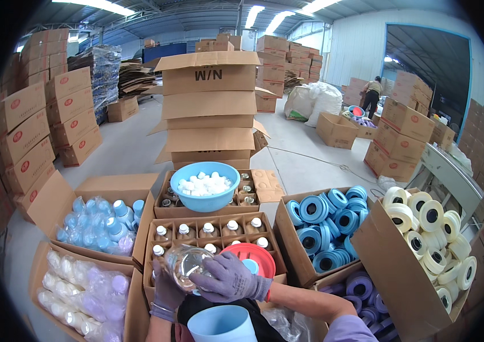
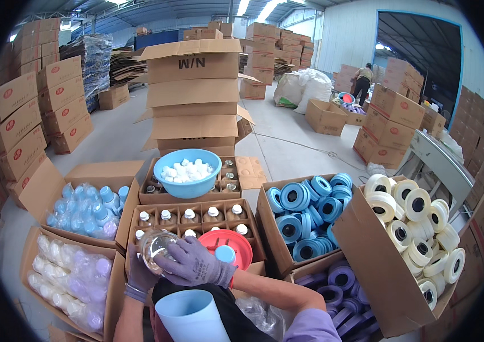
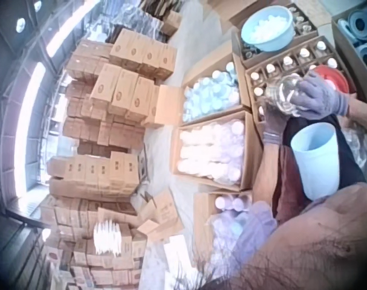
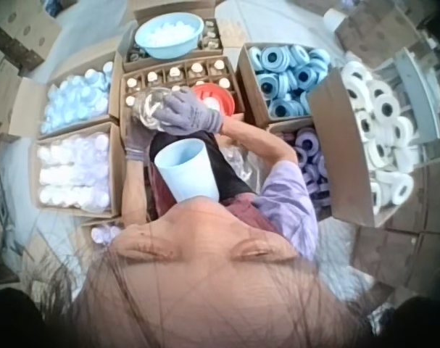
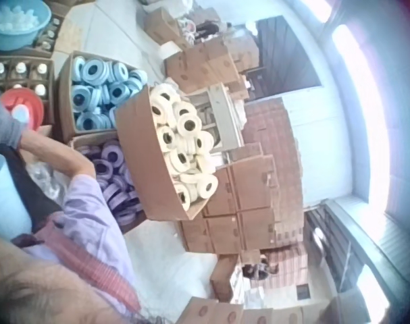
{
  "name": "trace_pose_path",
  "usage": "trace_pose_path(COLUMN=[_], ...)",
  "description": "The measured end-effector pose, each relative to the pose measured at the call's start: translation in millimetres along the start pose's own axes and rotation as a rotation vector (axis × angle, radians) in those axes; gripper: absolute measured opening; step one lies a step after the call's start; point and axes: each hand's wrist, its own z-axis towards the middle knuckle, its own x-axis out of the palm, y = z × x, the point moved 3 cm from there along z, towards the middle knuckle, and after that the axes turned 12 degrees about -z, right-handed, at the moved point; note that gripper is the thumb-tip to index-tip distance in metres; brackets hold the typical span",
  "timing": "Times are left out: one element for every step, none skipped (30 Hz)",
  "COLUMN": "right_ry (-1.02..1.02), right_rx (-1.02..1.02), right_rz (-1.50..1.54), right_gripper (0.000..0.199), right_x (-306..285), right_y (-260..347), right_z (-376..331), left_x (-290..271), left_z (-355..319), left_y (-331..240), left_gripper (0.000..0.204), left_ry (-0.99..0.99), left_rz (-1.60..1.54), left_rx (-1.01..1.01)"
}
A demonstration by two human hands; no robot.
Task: The person assembles thermos flasks by inserting inner metal liners into plastic bodies, adding gaskets and caps, and wrapping each unit in plastic. The person handles blue, purple, and white flask bodies, gaskets, and caps from nearby boxes.
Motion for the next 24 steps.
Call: trace_pose_path(right_ry=[-0.028, -0.018, -0.014, -0.009, 0.129, 0.128, 0.103, 0.076, 0.044, 0.078, 0.103, 0.127, 0.176, 0.219, 0.181, 0.141, 0.253, 0.363, 0.343, 0.366, 0.335, 0.304, 0.196, 0.082], right_rx=[-0.004, -0.036, -0.073, -0.111, -0.040, 0.043, 0.225, 0.407, 0.659, 0.802, 0.822, 0.839, 0.811, 0.780, 0.747, 0.717, 0.738, 0.752, 0.728, 0.659, 0.725, 0.790, 0.726, 0.657], right_rz=[-0.016, 0.071, 0.167, 0.272, 0.436, 0.667, 0.678, 0.676, 0.750, 0.818, 0.797, 0.769, 0.742, 0.732, 0.716, 0.708, 0.762, 0.826, 0.786, 0.753, 0.732, 0.721, 0.899, 1.081], right_gripper=[0.050, 0.051, 0.052, 0.052, 0.051, 0.050, 0.048, 0.046, 0.042, 0.042, 0.043, 0.044, 0.046, 0.049, 0.052, 0.056, 0.063, 0.070, 0.066, 0.073, 0.062, 0.052, 0.059, 0.066], right_x=[-8.7, -17.7, -26.3, -33.0, -36.9, -48.1, -54.7, -61.8, -67.4, -66.6, -66.3, -68.5, -76.1, -81.9, -89.7, -97.8, -108.3, -116.2, -120.4, -106.6, -108.8, -109.4, -89.1, -72.0], right_y=[2.8, 5.8, 10.1, 15.8, 15.0, 9.4, 5.7, 5.2, 11.3, 20.9, 39.2, 58.3, 75.8, 94.9, 117.1, 139.2, 156.0, 172.0, 188.3, 205.7, 207.1, 206.2, 205.5, 204.0], right_z=[-10.0, -18.0, -23.0, -27.8, -36.3, -41.6, -59.7, -81.0, -104.0, -120.6, -136.3, -150.7, -163.9, -176.0, -181.8, -187.6, -199.1, -213.2, -227.6, -251.7, -237.7, -214.7, -205.8, -198.2], left_x=[7.0, 15.5, 23.5, 28.0, 27.6, 28.4, 46.9, 75.2, 102.7, 104.4, 101.8, 101.4, 108.8, 108.3, 106.2, 104.7, 104.9, 106.3, 102.6, 96.4, 84.6, 73.9, 63.4, 49.7], left_z=[1.2, 2.0, -3.7, -10.3, -12.2, -10.5, -11.6, -16.4, -24.0, -33.5, -44.4, -55.2, -67.8, -79.7, -96.5, -116.4, -136.6, -159.1, -173.5, -187.0, -203.2, -217.0, -228.3, -237.2], left_y=[-0.7, -3.8, -17.0, -32.8, -46.1, -48.7, -45.1, -40.3, -27.1, -23.7, -18.5, -13.8, 1.6, 5.5, 4.6, 2.4, -5.5, -14.0, -17.1, -18.5, -16.7, -14.2, -10.6, -2.8], left_gripper=[0.077, 0.075, 0.070, 0.068, 0.069, 0.070, 0.071, 0.073, 0.081, 0.085, 0.089, 0.093, 0.101, 0.099, 0.095, 0.090, 0.086, 0.083, 0.082, 0.081, 0.080, 0.079, 0.078, 0.077], left_ry=[-0.016, -0.032, -0.005, -0.099, -0.074, -0.045, -0.014, 0.028, 0.067, 0.066, 0.064, 0.071, 0.068, 0.093, 0.049, -0.001, -0.060, -0.122, -0.194, -0.277, -0.387, -0.462, -0.534, -0.587], left_rz=[0.043, 0.087, 0.165, 0.255, 0.274, 0.282, 0.475, 0.665, 0.665, 0.856, 1.046, 1.233, 1.175, 1.297, 1.265, 1.236, 1.202, 1.174, 1.141, 1.129, 1.128, 1.143, 1.154, 1.162], left_rx=[0.041, 0.082, 0.110, 0.148, 0.120, 0.083, 0.172, 0.262, 0.170, 0.120, 0.066, 0.012, -0.046, -0.117, -0.091, -0.069, 0.019, 0.111, 0.188, 0.246, 0.296, 0.321, 0.335, 0.348])
